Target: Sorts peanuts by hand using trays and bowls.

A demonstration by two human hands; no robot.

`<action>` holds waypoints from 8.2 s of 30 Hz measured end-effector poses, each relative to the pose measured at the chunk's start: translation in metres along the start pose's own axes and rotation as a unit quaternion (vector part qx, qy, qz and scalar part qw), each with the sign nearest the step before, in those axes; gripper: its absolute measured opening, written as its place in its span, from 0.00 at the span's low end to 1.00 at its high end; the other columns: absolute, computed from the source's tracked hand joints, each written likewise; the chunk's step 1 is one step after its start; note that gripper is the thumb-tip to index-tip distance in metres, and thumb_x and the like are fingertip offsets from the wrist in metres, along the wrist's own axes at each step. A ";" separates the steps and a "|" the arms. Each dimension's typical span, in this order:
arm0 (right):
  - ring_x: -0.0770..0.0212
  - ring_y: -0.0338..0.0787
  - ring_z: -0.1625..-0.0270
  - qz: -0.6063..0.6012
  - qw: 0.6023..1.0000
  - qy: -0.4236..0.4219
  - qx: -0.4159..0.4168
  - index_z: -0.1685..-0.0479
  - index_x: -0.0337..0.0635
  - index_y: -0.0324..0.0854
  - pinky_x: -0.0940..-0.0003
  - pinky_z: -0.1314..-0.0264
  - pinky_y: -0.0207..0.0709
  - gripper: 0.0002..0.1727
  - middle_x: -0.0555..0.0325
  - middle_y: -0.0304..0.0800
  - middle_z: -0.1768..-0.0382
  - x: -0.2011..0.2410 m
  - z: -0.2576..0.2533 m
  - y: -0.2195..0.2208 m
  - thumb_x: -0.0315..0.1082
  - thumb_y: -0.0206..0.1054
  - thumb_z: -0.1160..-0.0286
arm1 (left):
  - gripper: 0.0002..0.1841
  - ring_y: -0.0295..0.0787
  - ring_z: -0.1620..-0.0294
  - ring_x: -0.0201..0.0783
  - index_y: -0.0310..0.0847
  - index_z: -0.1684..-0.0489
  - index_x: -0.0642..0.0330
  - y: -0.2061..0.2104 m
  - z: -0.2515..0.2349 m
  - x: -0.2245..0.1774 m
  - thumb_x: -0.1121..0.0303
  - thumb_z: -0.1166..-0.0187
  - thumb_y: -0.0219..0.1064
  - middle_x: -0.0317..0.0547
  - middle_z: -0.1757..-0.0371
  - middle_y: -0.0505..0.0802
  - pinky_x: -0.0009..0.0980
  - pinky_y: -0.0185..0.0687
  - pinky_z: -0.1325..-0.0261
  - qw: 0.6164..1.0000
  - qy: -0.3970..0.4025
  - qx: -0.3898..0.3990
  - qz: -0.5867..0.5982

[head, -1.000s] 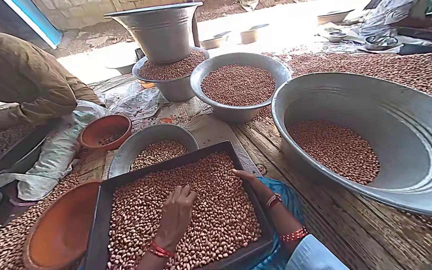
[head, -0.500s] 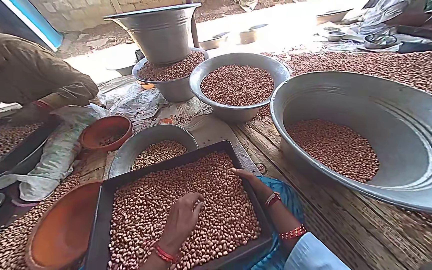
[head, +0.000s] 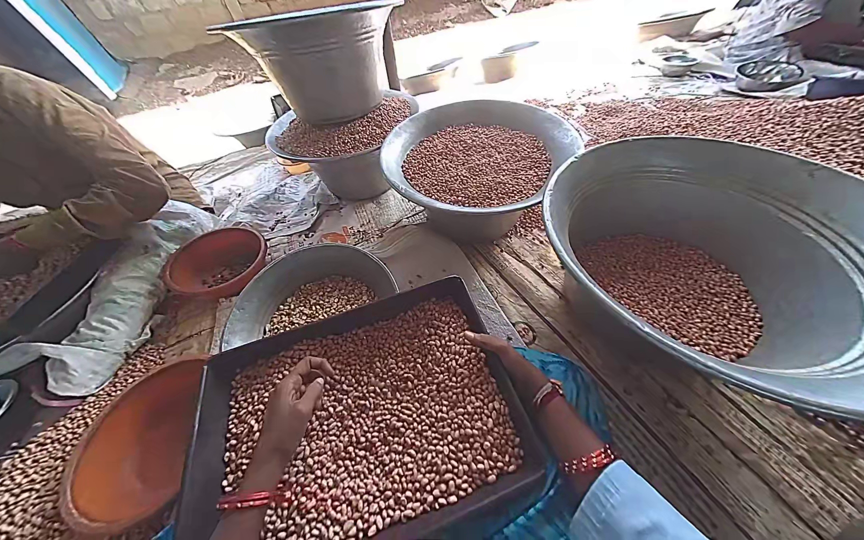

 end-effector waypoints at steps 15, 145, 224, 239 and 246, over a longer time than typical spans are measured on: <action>0.77 0.90 0.64 0.015 1.000 0.001 -0.019 0.47 0.49 0.80 0.78 0.60 0.86 0.14 0.68 0.91 0.66 0.003 0.003 0.004 0.38 0.47 0.07 | 0.05 0.82 0.74 0.33 0.90 0.59 0.61 -0.021 0.013 -0.001 0.69 0.21 0.71 0.39 0.74 0.89 0.34 0.78 0.64 0.952 0.005 0.273 -0.137; 0.78 0.91 0.50 -0.004 1.000 -0.023 -0.013 0.25 0.49 0.72 0.77 0.47 0.86 0.24 0.64 0.92 0.48 0.001 0.002 0.005 0.48 0.37 0.02 | 0.10 0.93 0.43 0.61 0.94 0.52 0.66 0.056 -0.034 -0.054 0.81 0.21 0.66 0.59 0.49 0.96 0.54 0.86 0.38 0.933 0.242 -0.043 -0.263; 0.81 0.90 0.46 0.007 0.999 -0.039 0.005 0.23 0.49 0.71 0.80 0.44 0.86 0.23 0.68 0.91 0.44 -0.001 0.001 0.002 0.46 0.39 0.04 | 0.18 0.91 0.36 0.37 0.86 0.33 0.58 -0.051 0.057 -0.006 0.59 0.09 0.59 0.44 0.35 0.94 0.35 0.85 0.28 0.796 0.042 0.579 0.169; 0.78 0.92 0.50 -0.009 0.999 -0.030 -0.017 0.28 0.50 0.74 0.77 0.47 0.87 0.22 0.65 0.93 0.49 -0.003 0.001 0.003 0.46 0.41 0.03 | 0.15 0.94 0.52 0.53 0.87 0.38 0.62 -0.005 0.059 -0.010 0.72 0.21 0.69 0.56 0.45 0.93 0.54 0.89 0.48 0.978 0.029 0.052 -0.201; 0.77 0.93 0.53 -0.013 0.999 -0.038 -0.008 0.32 0.50 0.76 0.77 0.50 0.88 0.21 0.66 0.93 0.53 -0.001 0.001 0.006 0.45 0.39 0.03 | 0.08 0.92 0.50 0.69 0.94 0.51 0.64 -0.030 0.018 0.005 0.76 0.22 0.71 0.67 0.52 0.93 0.67 0.82 0.48 0.919 0.019 -0.071 -0.387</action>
Point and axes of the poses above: each hand's wrist, its own z-axis away from the middle knuckle, its own y-axis out of the palm, x = y × z, the point moved 2 cm from there along -z, towards the middle knuckle
